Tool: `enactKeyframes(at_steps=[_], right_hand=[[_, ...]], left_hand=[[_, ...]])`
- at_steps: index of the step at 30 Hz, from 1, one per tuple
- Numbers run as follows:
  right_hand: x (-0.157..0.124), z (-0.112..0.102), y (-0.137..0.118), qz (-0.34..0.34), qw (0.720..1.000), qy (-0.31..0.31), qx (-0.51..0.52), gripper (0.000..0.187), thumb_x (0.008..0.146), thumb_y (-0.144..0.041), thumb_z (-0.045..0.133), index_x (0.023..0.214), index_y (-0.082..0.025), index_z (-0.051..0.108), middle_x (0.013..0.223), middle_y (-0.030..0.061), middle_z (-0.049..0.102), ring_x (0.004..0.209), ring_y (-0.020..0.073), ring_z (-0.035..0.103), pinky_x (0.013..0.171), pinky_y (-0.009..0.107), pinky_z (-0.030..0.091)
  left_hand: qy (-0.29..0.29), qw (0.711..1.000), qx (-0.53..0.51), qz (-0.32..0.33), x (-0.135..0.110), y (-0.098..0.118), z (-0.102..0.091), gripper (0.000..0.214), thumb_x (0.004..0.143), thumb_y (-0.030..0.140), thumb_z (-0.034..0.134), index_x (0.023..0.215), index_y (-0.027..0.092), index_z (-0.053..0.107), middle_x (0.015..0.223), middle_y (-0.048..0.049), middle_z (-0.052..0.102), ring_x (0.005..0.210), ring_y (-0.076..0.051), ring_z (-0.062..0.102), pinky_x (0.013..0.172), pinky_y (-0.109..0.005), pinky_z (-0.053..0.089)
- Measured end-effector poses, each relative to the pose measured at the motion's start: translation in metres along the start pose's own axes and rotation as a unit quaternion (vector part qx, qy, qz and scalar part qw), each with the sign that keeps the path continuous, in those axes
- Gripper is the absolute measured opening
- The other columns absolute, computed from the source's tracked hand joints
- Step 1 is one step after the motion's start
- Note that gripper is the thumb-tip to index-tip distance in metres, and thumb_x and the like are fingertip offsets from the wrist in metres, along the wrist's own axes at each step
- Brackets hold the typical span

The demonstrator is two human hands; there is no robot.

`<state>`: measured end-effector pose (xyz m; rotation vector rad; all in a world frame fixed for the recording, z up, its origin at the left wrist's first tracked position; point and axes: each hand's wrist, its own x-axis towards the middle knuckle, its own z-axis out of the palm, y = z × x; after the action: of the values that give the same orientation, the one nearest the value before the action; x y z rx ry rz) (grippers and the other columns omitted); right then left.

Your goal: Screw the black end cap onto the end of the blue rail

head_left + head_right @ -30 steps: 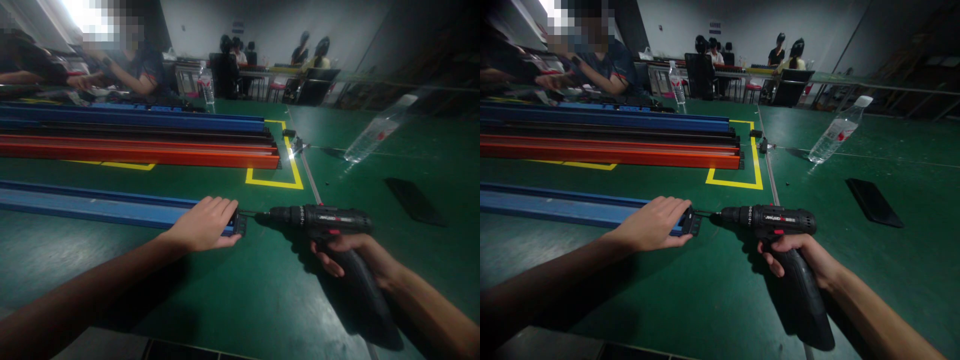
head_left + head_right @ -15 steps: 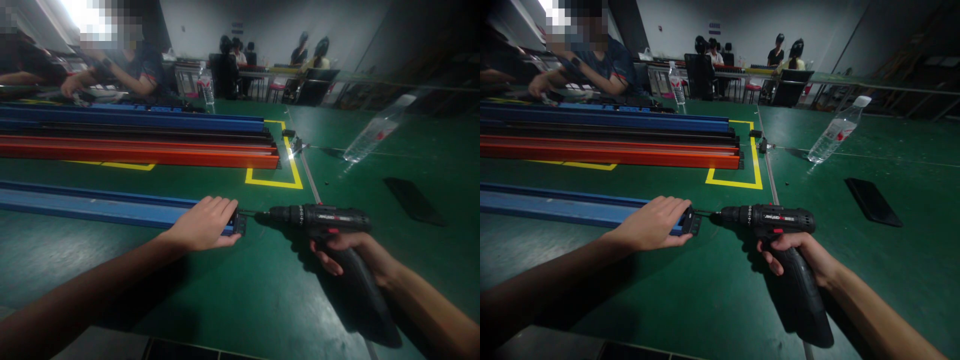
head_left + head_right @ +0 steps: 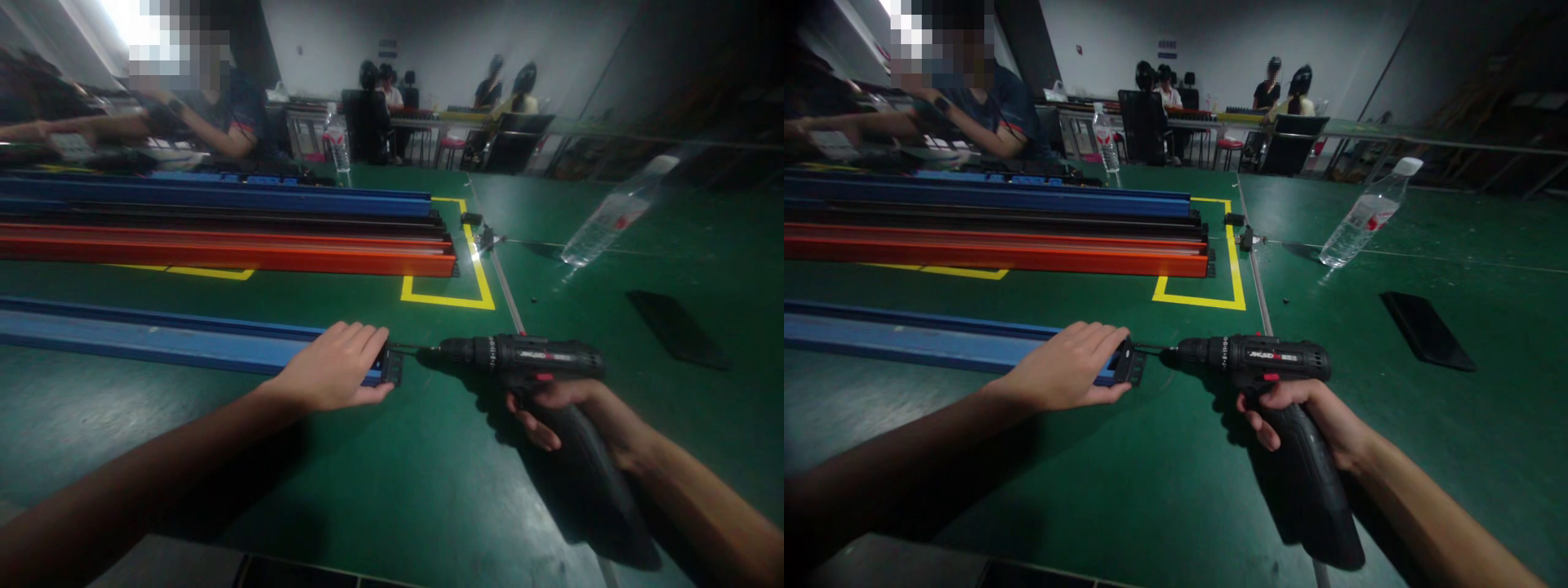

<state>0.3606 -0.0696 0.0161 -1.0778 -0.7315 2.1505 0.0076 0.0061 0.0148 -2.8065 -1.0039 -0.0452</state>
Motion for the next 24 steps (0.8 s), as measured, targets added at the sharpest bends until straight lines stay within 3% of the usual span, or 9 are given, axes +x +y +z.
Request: enactKeyframes(at_steps=[24], right_hand=[[0.0009, 0.0003, -0.0019, -0.008, 1.0, 0.008, 0.006, 0.028, 0.076, -0.021, 0.062, 0.094, -0.004, 0.075, 0.072, 0.0092, 0.071, 0.051, 0.011, 0.062, 0.053, 0.022, 0.05]], left_hand=[[0.009, 1.0, 0.0, 0.009, -0.0006, -0.001, 0.0011, 0.069, 0.094, 0.059, 0.047, 0.132, 0.001, 0.05, 0.118, -0.0211, 0.061, 0.103, -0.033, 0.058, 0.086, -0.044, 0.046]])
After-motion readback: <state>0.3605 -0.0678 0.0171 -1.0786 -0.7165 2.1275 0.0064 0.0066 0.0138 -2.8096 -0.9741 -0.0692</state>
